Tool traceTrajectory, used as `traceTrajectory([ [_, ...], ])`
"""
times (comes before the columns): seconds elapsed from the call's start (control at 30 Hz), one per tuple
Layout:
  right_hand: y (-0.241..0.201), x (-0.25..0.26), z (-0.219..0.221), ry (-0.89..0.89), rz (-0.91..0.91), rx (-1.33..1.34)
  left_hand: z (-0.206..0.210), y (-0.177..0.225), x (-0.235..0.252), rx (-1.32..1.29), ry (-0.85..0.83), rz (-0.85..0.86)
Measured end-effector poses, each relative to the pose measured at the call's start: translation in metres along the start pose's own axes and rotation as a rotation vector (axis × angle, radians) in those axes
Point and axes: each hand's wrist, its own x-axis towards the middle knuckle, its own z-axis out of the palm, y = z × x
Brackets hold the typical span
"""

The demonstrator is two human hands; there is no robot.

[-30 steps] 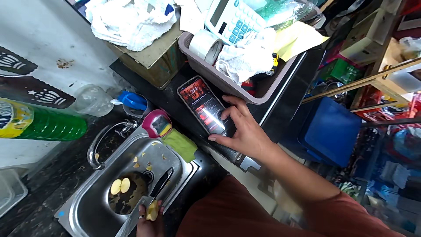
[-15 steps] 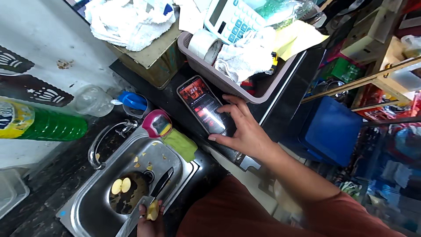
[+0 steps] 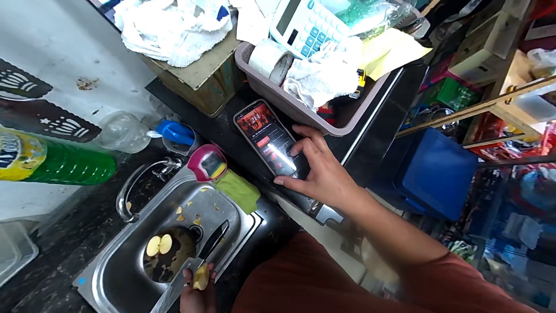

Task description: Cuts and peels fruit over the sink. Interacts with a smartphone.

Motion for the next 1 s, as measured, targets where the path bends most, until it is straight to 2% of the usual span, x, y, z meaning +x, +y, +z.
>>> traceTrajectory([
  [1.0, -0.0007, 0.0005, 0.0006, -0.017, 0.011, -0.017, -0.0011, -0.0004, -0.0003, -0.011, 0.0, -0.001],
])
